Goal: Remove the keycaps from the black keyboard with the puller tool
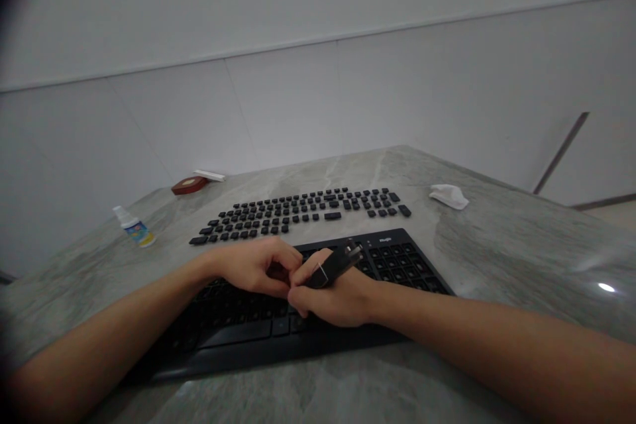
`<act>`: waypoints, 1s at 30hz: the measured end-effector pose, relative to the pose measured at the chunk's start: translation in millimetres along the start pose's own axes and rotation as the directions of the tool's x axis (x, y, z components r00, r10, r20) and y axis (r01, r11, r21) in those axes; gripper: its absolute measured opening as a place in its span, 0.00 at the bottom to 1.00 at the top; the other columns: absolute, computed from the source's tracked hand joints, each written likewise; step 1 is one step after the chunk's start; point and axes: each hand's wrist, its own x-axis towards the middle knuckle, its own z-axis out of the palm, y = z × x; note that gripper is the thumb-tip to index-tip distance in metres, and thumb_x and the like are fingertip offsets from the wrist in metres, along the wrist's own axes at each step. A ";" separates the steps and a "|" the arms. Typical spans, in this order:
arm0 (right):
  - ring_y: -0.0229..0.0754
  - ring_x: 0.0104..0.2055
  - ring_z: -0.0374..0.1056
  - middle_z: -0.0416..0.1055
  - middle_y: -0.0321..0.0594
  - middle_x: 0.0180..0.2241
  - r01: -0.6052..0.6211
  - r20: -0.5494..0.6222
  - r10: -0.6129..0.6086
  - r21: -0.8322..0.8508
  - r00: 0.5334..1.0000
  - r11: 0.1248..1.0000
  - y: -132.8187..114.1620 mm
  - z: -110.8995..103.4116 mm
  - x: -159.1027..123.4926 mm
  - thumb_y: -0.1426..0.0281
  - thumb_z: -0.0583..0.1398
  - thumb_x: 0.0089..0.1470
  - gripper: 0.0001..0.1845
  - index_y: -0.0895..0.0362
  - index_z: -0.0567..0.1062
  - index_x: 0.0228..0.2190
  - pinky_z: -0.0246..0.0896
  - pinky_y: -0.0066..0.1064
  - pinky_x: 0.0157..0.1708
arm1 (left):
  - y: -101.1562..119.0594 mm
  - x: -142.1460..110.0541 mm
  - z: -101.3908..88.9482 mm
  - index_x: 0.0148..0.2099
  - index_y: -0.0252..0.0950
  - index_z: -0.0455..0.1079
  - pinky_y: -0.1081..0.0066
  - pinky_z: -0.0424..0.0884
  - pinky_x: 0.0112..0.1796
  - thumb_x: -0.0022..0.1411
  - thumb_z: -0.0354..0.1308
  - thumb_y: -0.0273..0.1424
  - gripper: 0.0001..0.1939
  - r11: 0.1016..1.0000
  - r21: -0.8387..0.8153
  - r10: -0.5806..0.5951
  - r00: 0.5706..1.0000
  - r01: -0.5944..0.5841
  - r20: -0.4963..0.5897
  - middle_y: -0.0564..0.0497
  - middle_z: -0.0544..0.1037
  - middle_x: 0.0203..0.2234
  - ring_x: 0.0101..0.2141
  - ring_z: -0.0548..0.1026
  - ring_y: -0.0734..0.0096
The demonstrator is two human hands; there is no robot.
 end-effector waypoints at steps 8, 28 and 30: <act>0.31 0.19 0.55 0.59 0.31 0.15 0.047 0.004 -0.046 -0.098 0.999 0.994 1.4 0.8 -3.0 0.72 0.56 0.50 0.13 0.60 0.69 0.16 0.49 0.24 0.20 | -0.9 -0.1 -0.1 0.37 0.33 0.76 0.77 0.66 0.31 0.62 0.62 0.28 0.03 0.999 0.023 0.022 1.000 -0.022 0.003 0.54 0.76 0.28 0.29 0.72 0.75; 0.30 0.14 0.49 0.56 0.30 0.10 -0.127 -0.159 0.166 0.231 0.973 0.965 -2.0 8.4 5.3 0.72 0.55 0.38 0.11 0.58 0.65 0.10 0.40 0.23 0.14 | 1.0 -1.3 -0.8 0.40 0.41 0.82 0.67 0.71 0.52 0.56 0.68 0.22 0.11 0.966 -0.217 0.145 0.989 -0.140 0.010 0.50 0.81 0.45 0.47 0.78 0.64; 0.30 0.14 0.49 0.56 0.31 0.10 -0.131 -0.161 0.168 0.217 0.973 0.967 -1.7 8.9 4.8 0.72 0.55 0.39 0.11 0.58 0.65 0.10 0.39 0.23 0.14 | 3.0 -0.3 0.4 0.40 0.42 0.82 0.68 0.72 0.51 0.56 0.68 0.22 0.11 0.973 -0.189 0.140 0.990 -0.135 0.013 0.50 0.81 0.45 0.46 0.78 0.64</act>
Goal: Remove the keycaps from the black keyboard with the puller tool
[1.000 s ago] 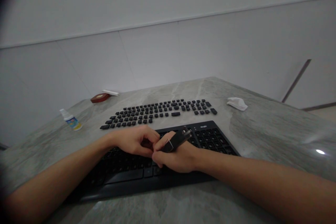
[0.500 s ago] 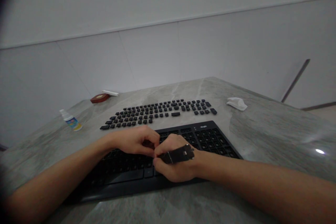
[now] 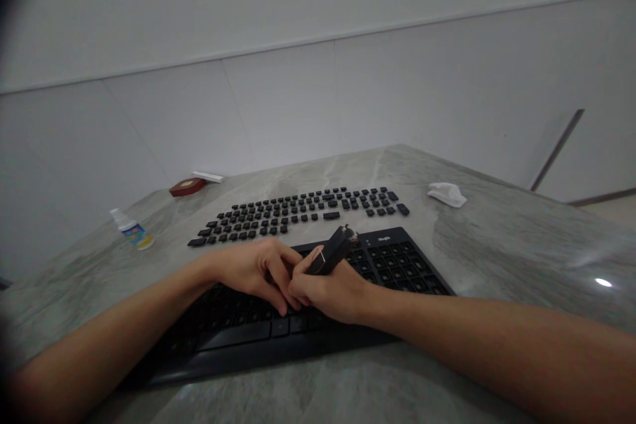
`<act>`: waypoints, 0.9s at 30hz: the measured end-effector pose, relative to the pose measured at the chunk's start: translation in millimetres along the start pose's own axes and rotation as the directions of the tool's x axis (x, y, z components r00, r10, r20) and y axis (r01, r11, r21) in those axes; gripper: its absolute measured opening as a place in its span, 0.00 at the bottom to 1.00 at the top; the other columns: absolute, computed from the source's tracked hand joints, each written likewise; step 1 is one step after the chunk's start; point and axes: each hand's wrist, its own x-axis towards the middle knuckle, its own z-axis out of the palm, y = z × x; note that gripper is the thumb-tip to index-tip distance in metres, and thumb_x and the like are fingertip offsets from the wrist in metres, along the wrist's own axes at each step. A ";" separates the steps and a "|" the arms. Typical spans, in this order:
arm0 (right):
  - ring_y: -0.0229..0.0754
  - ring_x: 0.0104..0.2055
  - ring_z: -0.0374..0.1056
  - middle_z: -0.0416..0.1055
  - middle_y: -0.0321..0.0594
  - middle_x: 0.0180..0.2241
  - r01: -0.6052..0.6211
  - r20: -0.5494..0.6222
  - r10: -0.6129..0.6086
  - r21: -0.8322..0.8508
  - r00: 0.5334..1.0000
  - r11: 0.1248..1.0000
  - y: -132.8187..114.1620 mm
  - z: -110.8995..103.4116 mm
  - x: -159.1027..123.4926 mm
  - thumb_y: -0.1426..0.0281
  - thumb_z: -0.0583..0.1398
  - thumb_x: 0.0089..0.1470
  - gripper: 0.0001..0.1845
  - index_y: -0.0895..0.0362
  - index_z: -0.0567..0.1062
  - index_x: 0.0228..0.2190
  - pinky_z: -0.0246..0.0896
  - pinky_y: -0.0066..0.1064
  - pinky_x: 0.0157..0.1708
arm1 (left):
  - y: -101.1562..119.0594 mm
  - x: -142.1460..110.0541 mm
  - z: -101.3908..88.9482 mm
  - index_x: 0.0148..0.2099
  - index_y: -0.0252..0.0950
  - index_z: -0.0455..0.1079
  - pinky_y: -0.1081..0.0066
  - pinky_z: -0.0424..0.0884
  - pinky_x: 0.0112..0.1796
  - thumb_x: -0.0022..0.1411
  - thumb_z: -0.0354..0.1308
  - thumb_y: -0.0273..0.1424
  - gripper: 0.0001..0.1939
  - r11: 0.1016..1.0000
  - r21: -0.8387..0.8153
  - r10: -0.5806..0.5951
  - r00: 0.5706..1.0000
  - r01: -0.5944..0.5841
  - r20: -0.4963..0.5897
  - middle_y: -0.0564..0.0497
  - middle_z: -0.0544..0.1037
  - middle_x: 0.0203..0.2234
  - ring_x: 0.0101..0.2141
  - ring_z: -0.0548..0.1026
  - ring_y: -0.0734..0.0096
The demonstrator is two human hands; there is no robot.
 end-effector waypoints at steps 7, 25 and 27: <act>0.31 0.16 0.49 0.56 0.32 0.12 0.097 0.019 -0.096 -0.085 0.995 0.992 1.3 1.5 -3.2 0.71 0.54 0.42 0.12 0.59 0.66 0.12 0.41 0.24 0.16 | -0.1 1.7 2.3 0.37 0.40 0.82 0.70 0.75 0.45 0.58 0.67 0.24 0.06 0.995 0.096 0.033 0.999 -0.033 0.007 0.49 0.82 0.40 0.41 0.79 0.66; 0.32 0.18 0.44 0.48 0.31 0.13 0.165 -0.244 -0.181 -0.082 0.953 0.983 0.6 -11.7 -4.8 0.68 0.52 0.43 0.16 0.55 0.54 0.11 0.40 0.30 0.19 | -7.3 6.7 16.0 0.34 0.32 0.73 0.76 0.67 0.27 0.54 0.56 0.22 0.05 0.943 0.304 0.214 0.949 -0.138 -0.233 0.51 0.74 0.26 0.25 0.70 0.75; 0.33 0.18 0.46 0.48 0.31 0.13 0.194 -0.297 -0.218 -0.108 0.930 0.975 4.9 -15.2 -4.6 0.67 0.52 0.45 0.16 0.55 0.54 0.12 0.40 0.30 0.19 | -10.7 8.6 19.9 0.33 0.33 0.70 0.78 0.64 0.25 0.51 0.54 0.21 0.06 0.941 0.319 0.218 0.928 -0.117 -0.301 0.55 0.70 0.23 0.22 0.66 0.78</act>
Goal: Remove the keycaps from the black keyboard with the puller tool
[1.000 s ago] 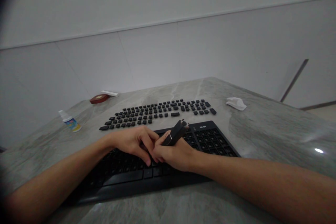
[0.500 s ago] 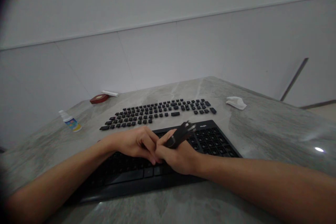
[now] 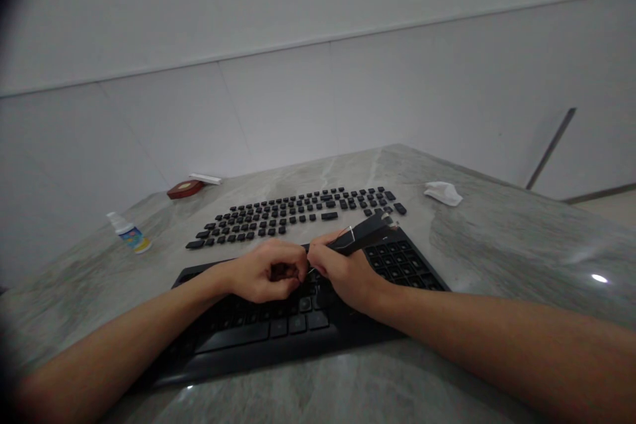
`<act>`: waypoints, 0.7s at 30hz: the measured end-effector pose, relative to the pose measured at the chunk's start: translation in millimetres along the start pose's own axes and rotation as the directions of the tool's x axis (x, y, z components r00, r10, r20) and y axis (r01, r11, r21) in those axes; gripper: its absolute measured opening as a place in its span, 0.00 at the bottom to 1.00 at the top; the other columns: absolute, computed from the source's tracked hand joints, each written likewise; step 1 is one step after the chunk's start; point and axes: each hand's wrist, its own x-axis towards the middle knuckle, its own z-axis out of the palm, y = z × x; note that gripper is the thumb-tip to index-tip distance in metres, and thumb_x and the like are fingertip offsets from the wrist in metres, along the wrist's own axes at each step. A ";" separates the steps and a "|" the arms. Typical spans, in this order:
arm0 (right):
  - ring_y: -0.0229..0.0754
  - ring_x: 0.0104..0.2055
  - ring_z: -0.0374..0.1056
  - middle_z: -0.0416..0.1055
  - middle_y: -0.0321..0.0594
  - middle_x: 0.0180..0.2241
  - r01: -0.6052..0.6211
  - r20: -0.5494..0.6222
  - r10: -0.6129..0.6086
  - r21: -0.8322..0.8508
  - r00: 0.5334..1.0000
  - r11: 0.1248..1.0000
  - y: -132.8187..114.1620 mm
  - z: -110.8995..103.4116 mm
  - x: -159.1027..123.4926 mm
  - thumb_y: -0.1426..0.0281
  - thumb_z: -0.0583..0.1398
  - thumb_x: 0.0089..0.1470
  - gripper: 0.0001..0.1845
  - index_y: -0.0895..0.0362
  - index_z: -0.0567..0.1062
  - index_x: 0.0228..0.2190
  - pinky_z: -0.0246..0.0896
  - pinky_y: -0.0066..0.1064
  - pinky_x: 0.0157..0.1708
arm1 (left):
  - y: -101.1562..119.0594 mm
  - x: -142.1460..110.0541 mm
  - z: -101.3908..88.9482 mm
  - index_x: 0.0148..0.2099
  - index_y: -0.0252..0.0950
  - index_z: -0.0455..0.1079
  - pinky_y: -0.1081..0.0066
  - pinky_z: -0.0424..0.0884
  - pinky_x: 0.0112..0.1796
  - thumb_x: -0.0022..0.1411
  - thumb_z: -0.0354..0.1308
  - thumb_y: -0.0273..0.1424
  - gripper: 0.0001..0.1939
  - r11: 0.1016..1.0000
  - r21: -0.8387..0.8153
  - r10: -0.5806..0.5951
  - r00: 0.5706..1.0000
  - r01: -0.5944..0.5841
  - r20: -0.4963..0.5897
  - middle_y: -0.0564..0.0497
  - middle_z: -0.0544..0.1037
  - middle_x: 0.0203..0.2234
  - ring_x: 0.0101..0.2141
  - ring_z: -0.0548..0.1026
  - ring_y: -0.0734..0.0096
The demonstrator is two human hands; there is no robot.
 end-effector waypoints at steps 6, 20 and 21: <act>0.33 0.19 0.46 0.48 0.31 0.14 0.028 -0.087 -0.030 -0.024 0.996 0.999 4.4 -2.2 -1.9 0.68 0.52 0.48 0.17 0.56 0.53 0.13 0.42 0.31 0.21 | -1.4 -0.4 6.1 0.37 0.35 0.66 0.77 0.59 0.23 0.55 0.50 0.22 0.08 0.991 0.129 0.053 0.996 -0.044 -0.067 0.59 0.65 0.19 0.20 0.61 0.79; 0.34 0.20 0.47 0.49 0.32 0.15 0.052 -0.118 -0.059 -0.063 0.991 0.997 2.1 -2.9 -3.1 0.68 0.51 0.49 0.17 0.55 0.53 0.13 0.42 0.31 0.22 | -6.4 -8.2 1.4 0.46 0.37 0.62 0.75 0.62 0.24 0.54 0.53 0.26 0.16 0.942 0.334 0.057 0.994 -0.023 -0.092 0.55 0.72 0.27 0.22 0.65 0.77; 0.34 0.20 0.47 0.48 0.31 0.15 0.049 -0.119 -0.055 -0.055 0.991 0.997 1.3 -2.8 -3.2 0.68 0.51 0.49 0.17 0.55 0.53 0.13 0.42 0.31 0.22 | -6.4 -8.4 1.2 0.46 0.36 0.62 0.75 0.62 0.23 0.53 0.54 0.26 0.17 0.947 0.322 0.049 0.993 -0.012 -0.104 0.54 0.72 0.28 0.22 0.65 0.77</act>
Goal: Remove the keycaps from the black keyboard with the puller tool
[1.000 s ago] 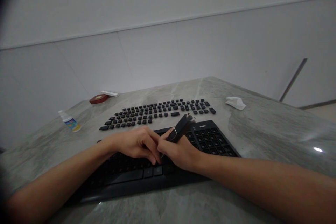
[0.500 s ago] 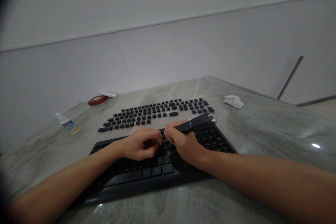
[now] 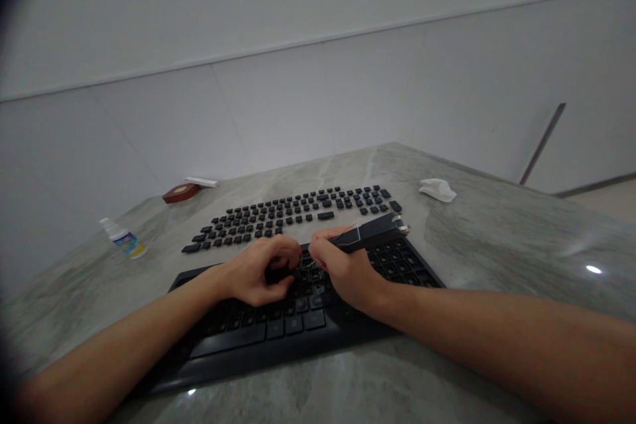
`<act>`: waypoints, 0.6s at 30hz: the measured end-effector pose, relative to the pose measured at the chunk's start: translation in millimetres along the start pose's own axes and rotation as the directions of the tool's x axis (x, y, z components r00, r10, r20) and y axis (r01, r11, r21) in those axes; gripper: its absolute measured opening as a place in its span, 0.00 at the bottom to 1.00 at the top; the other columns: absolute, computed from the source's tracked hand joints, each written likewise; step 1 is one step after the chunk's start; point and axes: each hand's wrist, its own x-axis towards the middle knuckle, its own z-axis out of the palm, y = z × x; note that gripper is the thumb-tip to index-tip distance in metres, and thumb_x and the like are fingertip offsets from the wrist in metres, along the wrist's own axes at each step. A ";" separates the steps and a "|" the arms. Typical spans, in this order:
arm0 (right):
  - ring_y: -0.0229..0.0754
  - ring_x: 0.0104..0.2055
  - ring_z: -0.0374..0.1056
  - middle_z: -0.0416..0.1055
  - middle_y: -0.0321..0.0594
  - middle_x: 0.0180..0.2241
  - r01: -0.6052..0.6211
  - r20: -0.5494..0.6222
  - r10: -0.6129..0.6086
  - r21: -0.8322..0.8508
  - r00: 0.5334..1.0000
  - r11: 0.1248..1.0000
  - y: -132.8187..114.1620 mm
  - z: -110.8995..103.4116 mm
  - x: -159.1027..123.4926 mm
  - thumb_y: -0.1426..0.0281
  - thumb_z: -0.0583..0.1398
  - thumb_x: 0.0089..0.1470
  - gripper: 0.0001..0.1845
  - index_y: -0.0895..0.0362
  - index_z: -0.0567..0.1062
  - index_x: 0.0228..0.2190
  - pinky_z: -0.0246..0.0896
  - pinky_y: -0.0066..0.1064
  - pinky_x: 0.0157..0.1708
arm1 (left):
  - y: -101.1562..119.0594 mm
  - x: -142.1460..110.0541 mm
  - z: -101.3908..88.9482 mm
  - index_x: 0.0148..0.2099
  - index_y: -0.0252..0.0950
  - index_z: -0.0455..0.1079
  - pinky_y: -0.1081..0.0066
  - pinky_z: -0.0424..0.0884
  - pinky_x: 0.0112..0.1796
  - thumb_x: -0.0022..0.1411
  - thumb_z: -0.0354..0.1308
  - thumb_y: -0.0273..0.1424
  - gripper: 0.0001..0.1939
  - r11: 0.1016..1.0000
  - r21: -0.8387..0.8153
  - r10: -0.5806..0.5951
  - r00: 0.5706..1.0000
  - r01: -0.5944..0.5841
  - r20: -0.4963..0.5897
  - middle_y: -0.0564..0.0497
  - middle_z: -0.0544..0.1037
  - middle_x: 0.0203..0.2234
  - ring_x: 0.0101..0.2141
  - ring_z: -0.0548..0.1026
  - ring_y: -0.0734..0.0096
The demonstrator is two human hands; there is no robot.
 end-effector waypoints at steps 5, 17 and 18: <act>0.34 0.19 0.47 0.48 0.31 0.14 -0.009 0.006 0.009 0.003 1.000 1.000 -2.8 -0.4 0.5 0.68 0.51 0.48 0.17 0.55 0.53 0.13 0.42 0.31 0.22 | -0.5 0.0 -2.1 0.43 0.36 0.64 0.74 0.65 0.25 0.52 0.54 0.25 0.14 0.999 0.001 0.036 0.999 -0.036 0.011 0.53 0.73 0.28 0.24 0.67 0.75; 0.35 0.20 0.47 0.48 0.31 0.15 0.010 0.024 -0.010 0.001 1.000 1.000 -4.5 -0.1 1.3 0.68 0.51 0.49 0.17 0.54 0.52 0.13 0.42 0.32 0.22 | -28.5 0.7 -1.4 0.38 0.34 0.74 0.67 0.72 0.38 0.65 0.56 0.28 0.06 0.950 0.284 -0.047 0.961 0.127 -0.271 0.48 0.77 0.32 0.35 0.74 0.67; 0.35 0.20 0.47 0.48 0.31 0.15 0.015 0.029 -0.015 -0.010 0.999 1.000 -3.9 -0.2 1.3 0.67 0.50 0.49 0.17 0.54 0.52 0.13 0.41 0.32 0.22 | -33.5 -0.1 -2.5 0.38 0.34 0.74 0.66 0.72 0.39 0.65 0.57 0.29 0.06 0.923 0.331 -0.097 0.953 0.194 -0.288 0.48 0.77 0.32 0.36 0.74 0.66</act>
